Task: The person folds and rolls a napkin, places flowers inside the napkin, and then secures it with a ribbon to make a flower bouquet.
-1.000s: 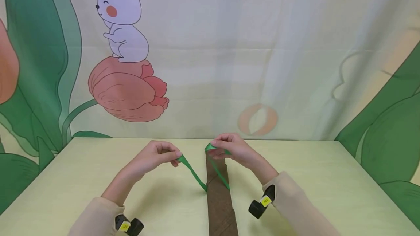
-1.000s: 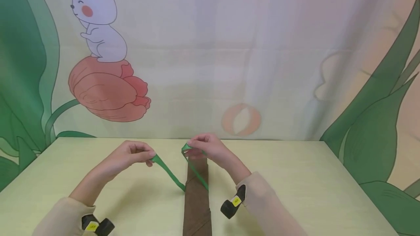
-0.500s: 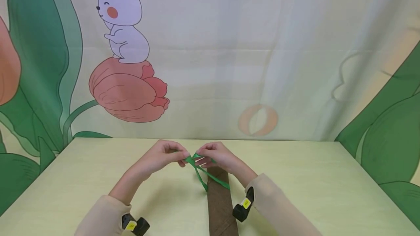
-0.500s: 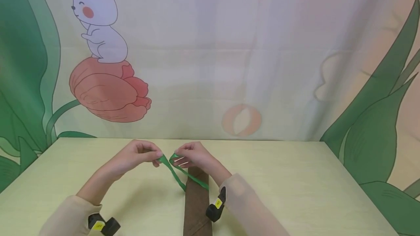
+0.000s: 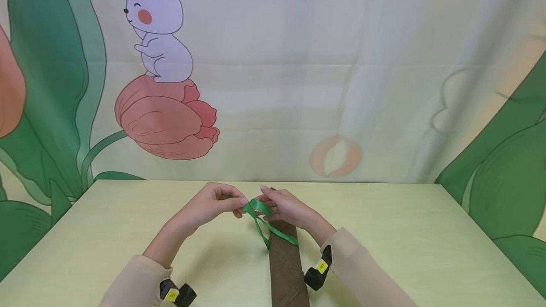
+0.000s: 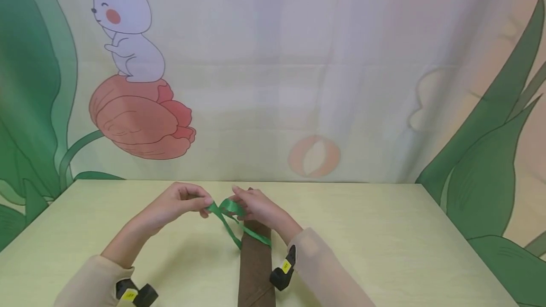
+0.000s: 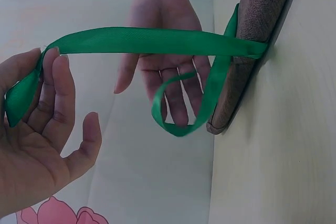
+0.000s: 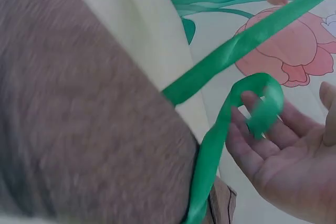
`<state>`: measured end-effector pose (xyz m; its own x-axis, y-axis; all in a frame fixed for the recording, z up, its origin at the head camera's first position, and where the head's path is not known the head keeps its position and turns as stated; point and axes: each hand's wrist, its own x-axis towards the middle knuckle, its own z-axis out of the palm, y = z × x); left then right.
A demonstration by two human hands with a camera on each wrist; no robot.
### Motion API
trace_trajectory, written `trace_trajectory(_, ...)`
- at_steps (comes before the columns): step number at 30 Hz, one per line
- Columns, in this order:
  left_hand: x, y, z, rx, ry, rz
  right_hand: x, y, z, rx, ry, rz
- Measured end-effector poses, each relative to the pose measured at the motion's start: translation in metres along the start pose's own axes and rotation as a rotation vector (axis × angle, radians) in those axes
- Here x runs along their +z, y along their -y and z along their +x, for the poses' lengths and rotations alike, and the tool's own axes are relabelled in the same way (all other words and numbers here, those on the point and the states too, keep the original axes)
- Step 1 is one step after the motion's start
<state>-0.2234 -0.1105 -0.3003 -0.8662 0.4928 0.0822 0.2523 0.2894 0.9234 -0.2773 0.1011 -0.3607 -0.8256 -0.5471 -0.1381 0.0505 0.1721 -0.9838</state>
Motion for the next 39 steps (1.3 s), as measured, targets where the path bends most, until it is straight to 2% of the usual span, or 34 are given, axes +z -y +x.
trace_trajectory(6, 0.0, 0.001, 0.0, 0.014, 0.006, -0.008, -0.006, -0.003, -0.008, -0.036, 0.028, -0.132)
trace_trajectory(14, 0.001, 0.0, 0.001, 0.022, -0.001, -0.013, -0.018, -0.011, -0.021, -0.083, -0.033, -0.108)
trace_trajectory(19, 0.004, -0.003, 0.004, 0.017, -0.009, -0.006, -0.036, -0.021, -0.041, -0.083, -0.097, -0.093)
trace_trajectory(24, 0.01, -0.008, 0.011, 0.031, 0.012, -0.032, -0.06, -0.033, -0.065, -0.068, -0.115, -0.028)
trace_trajectory(31, 0.032, -0.015, 0.032, 0.068, 0.076, -0.105, -0.095, -0.051, -0.102, -0.004, -0.121, 0.046)
trace_trajectory(39, 0.06, -0.023, 0.058, 0.01, 0.085, -0.112, -0.122, -0.063, -0.131, 0.025, -0.13, 0.135)
